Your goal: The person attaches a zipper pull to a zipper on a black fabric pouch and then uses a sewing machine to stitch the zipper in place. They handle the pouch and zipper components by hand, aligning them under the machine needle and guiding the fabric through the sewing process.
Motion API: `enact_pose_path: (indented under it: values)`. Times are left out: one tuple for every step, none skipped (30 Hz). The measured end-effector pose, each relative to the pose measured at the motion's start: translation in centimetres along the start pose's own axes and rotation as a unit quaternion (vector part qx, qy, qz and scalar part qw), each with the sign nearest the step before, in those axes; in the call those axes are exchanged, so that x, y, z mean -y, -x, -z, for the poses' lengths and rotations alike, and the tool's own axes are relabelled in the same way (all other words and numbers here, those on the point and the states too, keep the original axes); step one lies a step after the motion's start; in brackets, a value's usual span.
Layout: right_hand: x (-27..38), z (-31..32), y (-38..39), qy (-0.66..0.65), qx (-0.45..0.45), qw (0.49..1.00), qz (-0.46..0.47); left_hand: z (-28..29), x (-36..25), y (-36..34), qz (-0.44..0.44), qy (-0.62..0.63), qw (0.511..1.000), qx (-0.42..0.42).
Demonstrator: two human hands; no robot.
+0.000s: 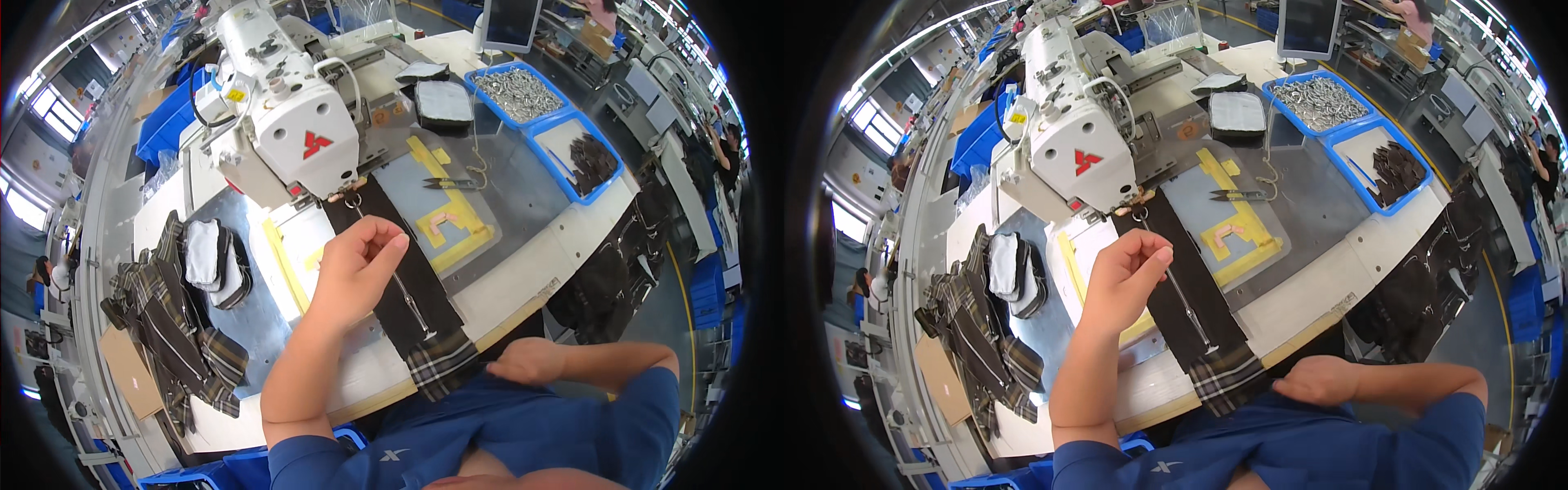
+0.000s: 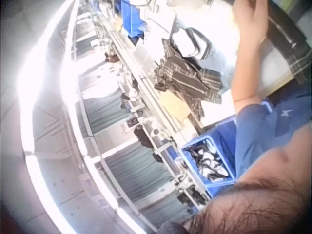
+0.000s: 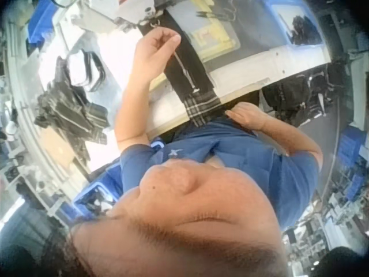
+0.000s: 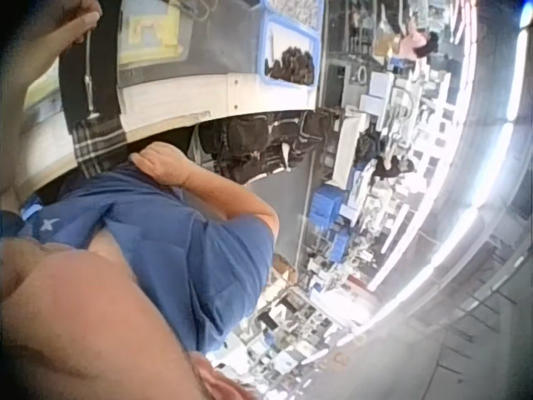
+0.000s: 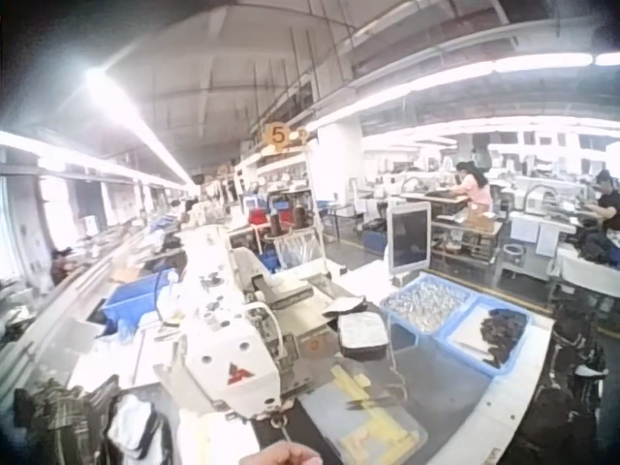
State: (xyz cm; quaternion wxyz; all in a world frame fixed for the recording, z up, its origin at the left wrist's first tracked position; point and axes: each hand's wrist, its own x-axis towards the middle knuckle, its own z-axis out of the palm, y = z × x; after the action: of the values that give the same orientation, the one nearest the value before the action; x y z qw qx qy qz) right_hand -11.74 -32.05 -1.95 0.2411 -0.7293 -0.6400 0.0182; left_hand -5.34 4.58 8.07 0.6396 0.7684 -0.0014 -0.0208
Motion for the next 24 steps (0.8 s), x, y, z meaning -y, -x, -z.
enact_pose_path:
  values:
    - [-1.3, -3.2, 3.3, -0.031, 0.061, 0.995, -0.069, -0.2, 0.2, -0.1, -0.002, -0.047, 0.999, -0.007]
    - [-2.4, -5.5, 5.0, -0.059, 0.123, 0.981, -0.139, -0.4, 0.5, -0.2, -0.006, -0.09, 0.996, -0.014]
    - [-3.8, -6.9, 2.6, -0.035, 0.051, 0.979, -0.193, -0.5, 0.8, -0.1, -0.008, -0.141, 0.99, -0.029]
    - [-5.2, -8.0, 0.0, -0.018, -0.018, 0.969, -0.246, -0.1, 1.8, 0.2, -0.054, -0.196, 0.977, -0.062]
    - [-6.5, -9.2, -2.9, -0.009, -0.088, 0.953, -0.291, 0.4, 3.5, 0.2, -0.1, -0.254, 0.958, -0.09]
    - [-8.1, -10.7, -5.9, -0.014, -0.146, 0.934, -0.325, 1.0, 5.0, 0.3, -0.143, -0.313, 0.932, -0.116]
    - [-10.0, -12.4, -8.8, -0.021, -0.167, 0.919, -0.357, 1.9, 6.0, 0.3, -0.161, -0.363, 0.907, -0.138]
    - [-11.9, -14.0, -11.0, -0.024, -0.176, 0.905, -0.387, 2.7, 6.7, 0.4, -0.169, -0.381, 0.894, -0.162]
    - [-13.6, -15.8, -13.0, -0.022, -0.175, 0.894, -0.412, 3.6, 7.4, 0.6, -0.176, -0.399, 0.881, -0.186]
    - [-15.0, -17.3, -14.3, -0.018, -0.173, 0.884, -0.434, 4.4, 8.1, 0.7, -0.186, -0.415, 0.865, -0.211]
    - [-16.4, -18.2, -15.1, -0.009, -0.172, 0.873, -0.455, 4.9, 8.7, 0.3, -0.201, -0.421, 0.854, -0.229]
    - [-17.3, -19.0, -15.3, -0.003, -0.17, 0.865, -0.472, 5.0, 9.1, 0.0, -0.169, -0.401, 0.87, -0.234]
    - [-17.7, -20.2, -16.0, -0.004, -0.163, 0.867, -0.472, 5.7, 9.4, 0.4, -0.124, -0.385, 0.88, -0.248]
    - [-18.2, -21.1, -16.5, -0.003, -0.157, 0.863, -0.48, 6.0, 9.6, 0.3, -0.084, -0.365, 0.889, -0.262]
    - [-18.5, -21.8, -16.7, 0.0, -0.153, 0.862, -0.484, 6.4, 10.2, 0.0, -0.101, -0.373, 0.879, -0.28]
    - [-18.4, -22.1, -16.4, 0.003, -0.15, 0.856, -0.495, 6.0, 10.3, -0.4, -0.097, -0.367, 0.884, -0.272]
    - [-18.7, -22.3, -16.1, 0.005, -0.151, 0.852, -0.501, 5.5, 10.3, -0.9, -0.093, -0.362, 0.889, -0.263]
    - [-19.2, -22.4, -16.0, 0.006, -0.155, 0.849, -0.505, 5.1, 10.3, -1.4, -0.09, -0.357, 0.894, -0.254]
    - [-19.3, -22.5, -16.3, 0.005, -0.153, 0.851, -0.502, 5.1, 10.1, -1.4, -0.095, -0.381, 0.885, -0.252]
    - [-19.1, -22.8, -16.4, 0.002, -0.151, 0.852, -0.502, 5.2, 10.2, -1.2, -0.086, -0.386, 0.883, -0.253]
    - [-18.9, -23.0, -16.3, -0.003, -0.146, 0.855, -0.498, 5.3, 10.3, -0.9, -0.077, -0.39, 0.882, -0.254]
    - [-18.9, -22.9, -16.2, -0.004, -0.15, 0.851, -0.503, 5.1, 10.2, -1.2, -0.076, -0.393, 0.882, -0.249]
    - [-18.8, -22.7, -16.1, -0.003, -0.153, 0.847, -0.509, 5.0, 10.2, -1.4, -0.089, -0.394, 0.881, -0.247]
    - [-18.8, -22.6, -15.8, -0.003, -0.156, 0.845, -0.511, 5.0, 10.1, -1.6, -0.093, -0.391, 0.881, -0.247]
